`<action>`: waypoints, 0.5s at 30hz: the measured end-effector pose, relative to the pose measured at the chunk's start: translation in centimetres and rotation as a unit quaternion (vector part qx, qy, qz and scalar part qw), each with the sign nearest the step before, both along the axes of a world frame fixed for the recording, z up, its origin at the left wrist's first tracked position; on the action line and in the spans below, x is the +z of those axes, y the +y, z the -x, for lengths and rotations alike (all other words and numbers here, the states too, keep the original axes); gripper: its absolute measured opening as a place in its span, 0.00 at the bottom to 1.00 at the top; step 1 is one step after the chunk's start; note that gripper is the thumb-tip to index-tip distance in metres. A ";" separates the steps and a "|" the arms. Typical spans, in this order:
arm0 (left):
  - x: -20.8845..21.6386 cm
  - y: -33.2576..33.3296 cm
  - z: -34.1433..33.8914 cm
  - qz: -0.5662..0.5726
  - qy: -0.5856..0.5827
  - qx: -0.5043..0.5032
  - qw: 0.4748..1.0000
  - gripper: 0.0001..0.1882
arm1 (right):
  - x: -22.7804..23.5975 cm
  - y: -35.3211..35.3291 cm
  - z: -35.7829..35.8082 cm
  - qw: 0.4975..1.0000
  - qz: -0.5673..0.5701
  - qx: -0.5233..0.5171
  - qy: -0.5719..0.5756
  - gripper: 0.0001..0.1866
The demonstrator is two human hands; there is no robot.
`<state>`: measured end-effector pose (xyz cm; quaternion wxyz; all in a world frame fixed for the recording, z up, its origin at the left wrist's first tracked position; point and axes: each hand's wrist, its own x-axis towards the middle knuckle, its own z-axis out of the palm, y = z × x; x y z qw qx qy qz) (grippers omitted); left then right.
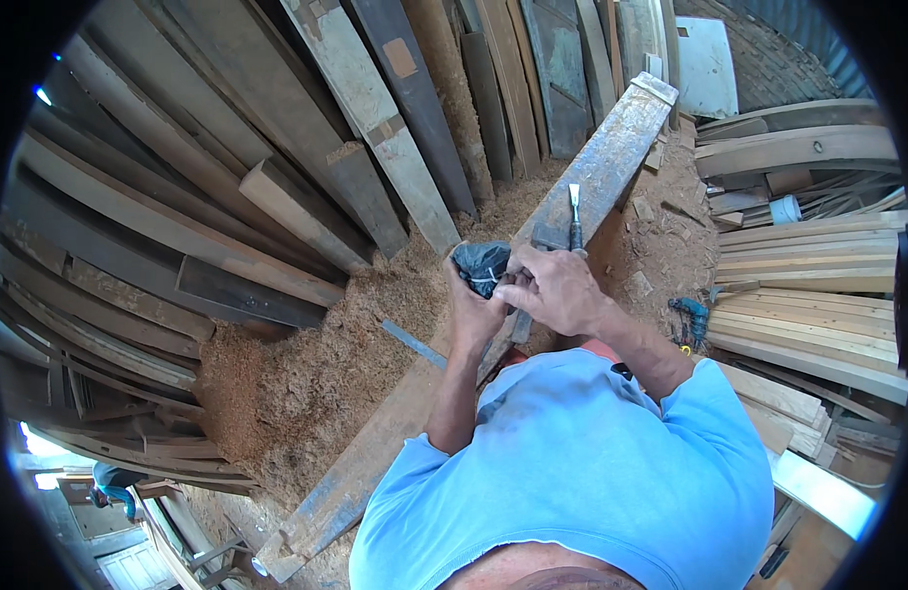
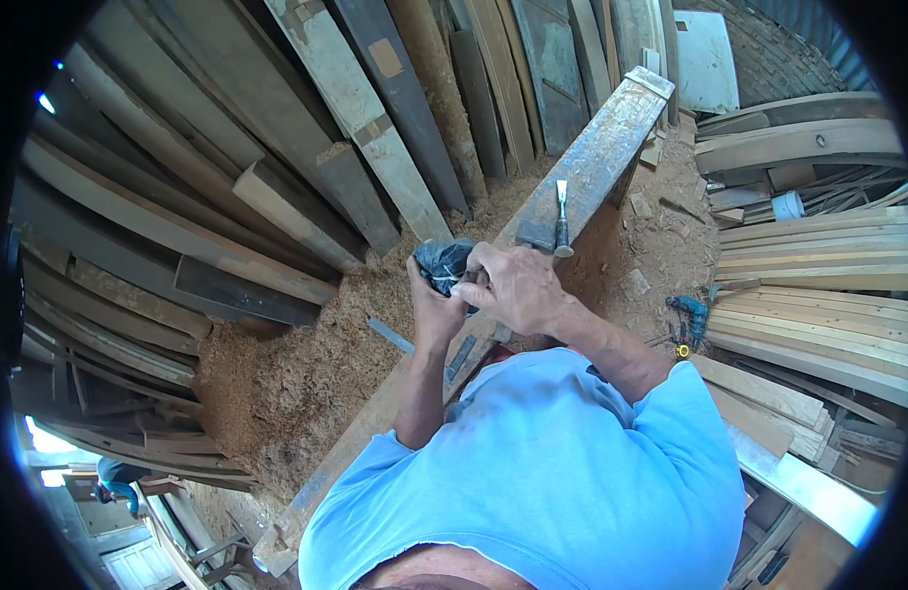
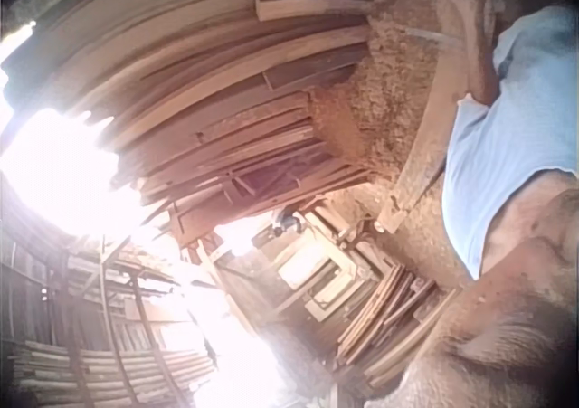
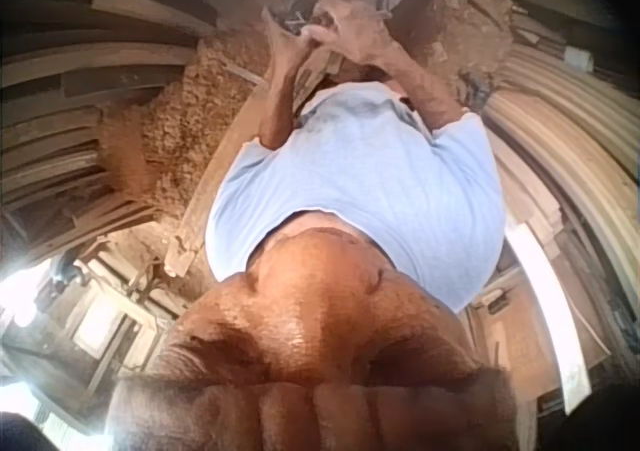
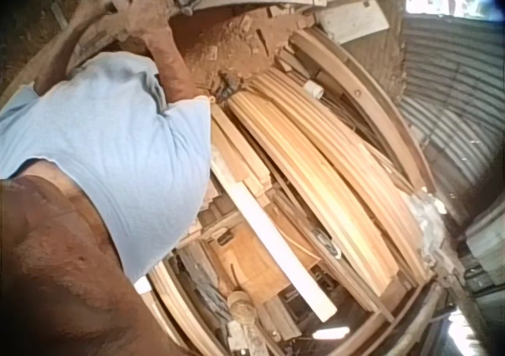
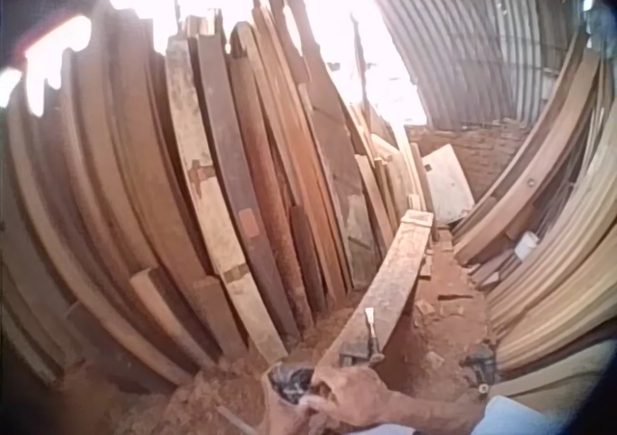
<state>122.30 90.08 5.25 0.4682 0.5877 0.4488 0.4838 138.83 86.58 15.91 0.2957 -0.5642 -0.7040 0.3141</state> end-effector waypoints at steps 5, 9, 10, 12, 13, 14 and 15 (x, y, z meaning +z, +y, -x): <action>1.4 -0.3 0.1 -0.054 0.073 0.045 0.995 0.42 | -2.9 0.7 1.0 0.992 -0.118 -0.034 -0.012 0.15; 3.2 -0.9 0.4 -0.079 0.077 -0.002 0.994 0.46 | -4.0 1.3 1.2 0.986 -0.155 -0.059 -0.002 0.10; 2.9 -0.9 0.8 -0.059 0.009 -0.031 0.998 0.47 | -3.9 1.3 1.2 0.988 -0.141 -0.061 0.020 0.09; 2.2 -0.9 1.7 -0.017 -0.127 -0.086 0.988 0.48 | -3.8 1.3 1.0 0.990 -0.111 -0.066 0.064 0.07; 2.3 -1.1 1.4 0.029 -0.206 -0.062 0.976 0.48 | -3.7 1.3 1.1 0.984 -0.134 -0.078 0.086 0.07; 2.3 -1.0 1.7 0.055 -0.254 -0.070 0.963 0.45 | -4.0 1.5 1.2 0.980 -0.085 -0.081 0.161 0.07; 2.2 -0.8 2.0 0.081 -0.301 -0.080 0.947 0.43 | -4.6 1.7 1.1 0.968 -0.035 -0.086 0.234 0.07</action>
